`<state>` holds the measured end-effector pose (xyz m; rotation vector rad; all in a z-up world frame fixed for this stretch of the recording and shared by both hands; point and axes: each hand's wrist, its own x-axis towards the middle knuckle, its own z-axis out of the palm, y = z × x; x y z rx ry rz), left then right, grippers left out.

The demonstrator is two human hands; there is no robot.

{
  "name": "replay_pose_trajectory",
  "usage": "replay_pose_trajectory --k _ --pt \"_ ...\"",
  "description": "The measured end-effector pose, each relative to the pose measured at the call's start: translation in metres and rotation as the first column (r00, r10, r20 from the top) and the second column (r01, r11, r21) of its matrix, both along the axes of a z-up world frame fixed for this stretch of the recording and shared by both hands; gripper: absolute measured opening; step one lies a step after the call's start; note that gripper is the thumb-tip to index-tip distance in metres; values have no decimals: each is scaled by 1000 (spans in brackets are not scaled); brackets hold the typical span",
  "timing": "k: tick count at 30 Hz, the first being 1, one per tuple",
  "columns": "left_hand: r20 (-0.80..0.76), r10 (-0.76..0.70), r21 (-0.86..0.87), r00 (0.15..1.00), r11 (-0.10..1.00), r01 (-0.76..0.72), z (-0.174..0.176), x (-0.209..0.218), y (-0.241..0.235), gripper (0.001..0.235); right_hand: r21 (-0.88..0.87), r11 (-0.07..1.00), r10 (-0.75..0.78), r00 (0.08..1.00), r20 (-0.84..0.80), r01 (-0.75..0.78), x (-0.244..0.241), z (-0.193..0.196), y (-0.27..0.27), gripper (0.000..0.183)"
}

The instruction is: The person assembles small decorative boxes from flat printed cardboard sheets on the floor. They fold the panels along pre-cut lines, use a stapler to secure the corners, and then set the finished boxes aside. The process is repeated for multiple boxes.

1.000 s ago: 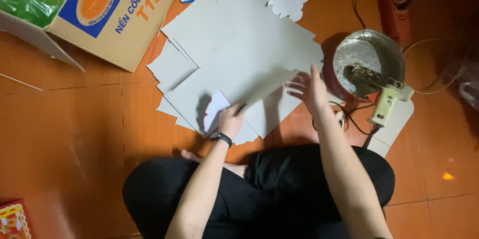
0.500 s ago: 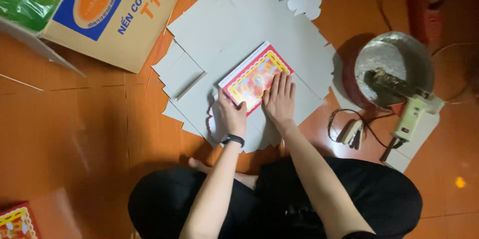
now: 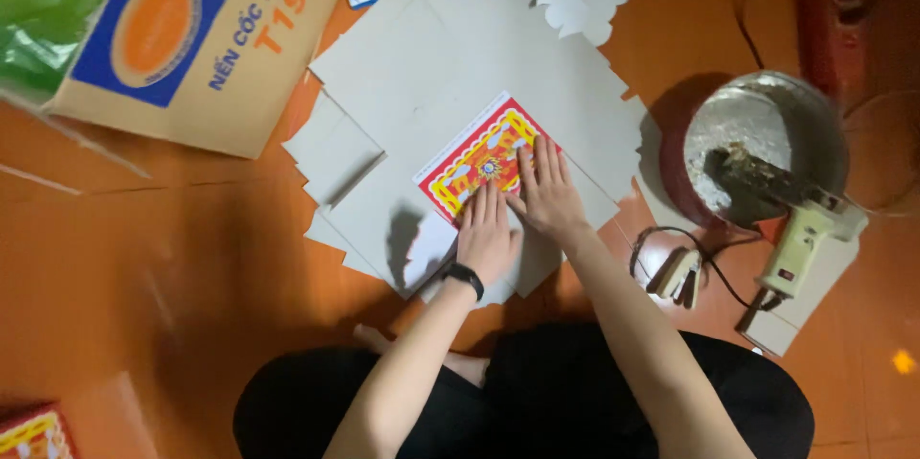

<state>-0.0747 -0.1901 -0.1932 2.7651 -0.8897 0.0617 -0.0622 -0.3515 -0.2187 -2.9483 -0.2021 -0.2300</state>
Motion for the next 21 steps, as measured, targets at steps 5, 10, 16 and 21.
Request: replay_pose_trajectory --k 5,10,16,21 --pt "284 189 -212 940 968 -130 -6 76 30 71 -11 1000 -4 979 202 7 -15 7 23 87" --pt "21 221 71 975 973 -222 -22 83 57 58 -140 956 -289 906 -309 257 -50 -2 74 102" --pt "-186 -19 -97 982 995 1 5 86 75 24 -35 999 38 982 183 -32 -10 92 51 87" --pt "164 -243 -85 956 962 260 67 56 95 16 -162 924 364 925 105 -345 5 78 38 25"
